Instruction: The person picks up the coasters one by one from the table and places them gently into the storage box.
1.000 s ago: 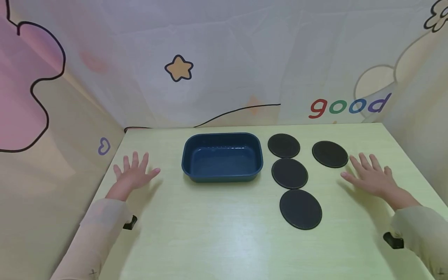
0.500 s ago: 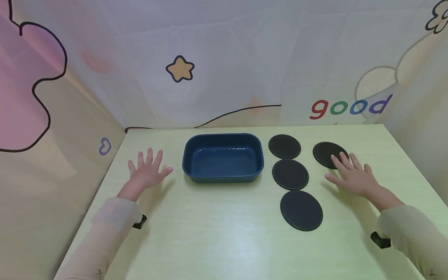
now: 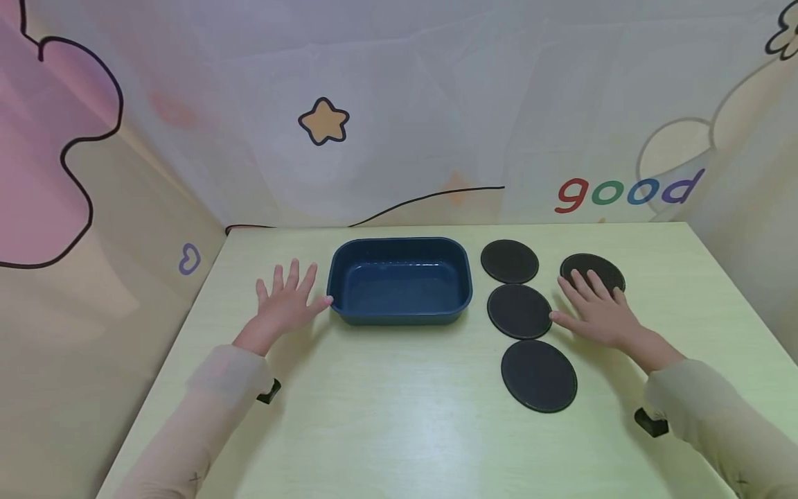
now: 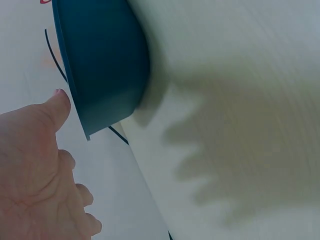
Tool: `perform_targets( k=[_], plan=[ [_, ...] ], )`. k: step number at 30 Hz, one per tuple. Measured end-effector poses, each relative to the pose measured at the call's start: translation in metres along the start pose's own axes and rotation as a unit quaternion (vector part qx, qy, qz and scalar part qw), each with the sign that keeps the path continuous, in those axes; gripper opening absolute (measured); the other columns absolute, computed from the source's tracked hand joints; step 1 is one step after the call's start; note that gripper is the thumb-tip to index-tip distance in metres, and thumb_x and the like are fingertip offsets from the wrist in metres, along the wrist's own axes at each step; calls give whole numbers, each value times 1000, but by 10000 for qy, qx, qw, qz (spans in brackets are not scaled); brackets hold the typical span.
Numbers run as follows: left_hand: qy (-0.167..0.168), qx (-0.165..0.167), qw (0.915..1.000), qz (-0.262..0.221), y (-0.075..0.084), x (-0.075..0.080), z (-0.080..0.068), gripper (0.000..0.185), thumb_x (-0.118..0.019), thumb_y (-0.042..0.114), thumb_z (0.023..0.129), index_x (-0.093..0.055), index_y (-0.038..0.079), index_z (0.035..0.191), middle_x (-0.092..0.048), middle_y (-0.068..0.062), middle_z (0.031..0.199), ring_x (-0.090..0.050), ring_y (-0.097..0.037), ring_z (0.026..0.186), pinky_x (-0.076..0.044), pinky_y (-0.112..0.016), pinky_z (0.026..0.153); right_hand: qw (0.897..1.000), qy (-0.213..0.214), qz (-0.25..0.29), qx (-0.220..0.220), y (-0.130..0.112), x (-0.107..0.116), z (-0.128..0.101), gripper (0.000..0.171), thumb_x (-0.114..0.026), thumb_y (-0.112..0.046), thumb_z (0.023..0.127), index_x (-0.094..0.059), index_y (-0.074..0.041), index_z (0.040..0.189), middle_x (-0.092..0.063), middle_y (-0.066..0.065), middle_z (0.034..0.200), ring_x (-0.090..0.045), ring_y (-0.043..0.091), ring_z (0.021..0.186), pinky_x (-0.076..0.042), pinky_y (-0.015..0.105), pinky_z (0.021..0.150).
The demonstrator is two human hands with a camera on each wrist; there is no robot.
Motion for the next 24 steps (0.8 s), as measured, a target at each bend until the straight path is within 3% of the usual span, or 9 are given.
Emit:
perform_targets(
  k=[9, 14, 17, 24],
  plan=[
    [-63, 17, 9999, -97, 14, -2, 9, 78, -30, 63, 85, 2, 20, 143, 13, -16, 147, 19, -40, 131, 11, -66, 98, 9999, -56, 2, 101, -15, -5, 12, 81, -36, -62, 84, -14, -10, 142, -8, 19, 147, 0, 40, 133, -7, 69, 96],
    [126, -62, 9995, -276, 19, 0, 14, 75, -31, 59, 87, -2, 18, 143, 8, -17, 147, 15, -40, 132, 9, -65, 99, 9998, -27, 79, 156, -23, -9, 19, 82, -37, -62, 83, -15, -9, 142, -10, 20, 146, 0, 40, 133, -7, 69, 96],
    [331, -125, 9985, -409, 22, 2, 17, 70, -33, 54, 89, -8, 16, 143, 0, -18, 148, 5, -40, 133, 3, -64, 101, 9998, -8, 46, 210, -27, -13, 23, 81, -38, -62, 83, -16, -10, 142, -10, 20, 146, -2, 40, 133, -8, 69, 97],
    [1090, -145, 9897, -915, 28, 13, 23, 51, -43, 30, 92, -30, 9, 137, -36, -16, 137, -37, -33, 123, -33, -53, 96, 9988, 237, 38, 429, -37, -20, 31, 78, -43, -56, 84, -19, -8, 141, -14, 20, 145, -9, 41, 132, -13, 69, 97]
  ],
)
Point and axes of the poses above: each hand's wrist, its own z-axis towards the middle knuckle, its own x-axis out of the back of the hand, y = z × x, the point moved 6 cm from there along z, towards the middle knuckle
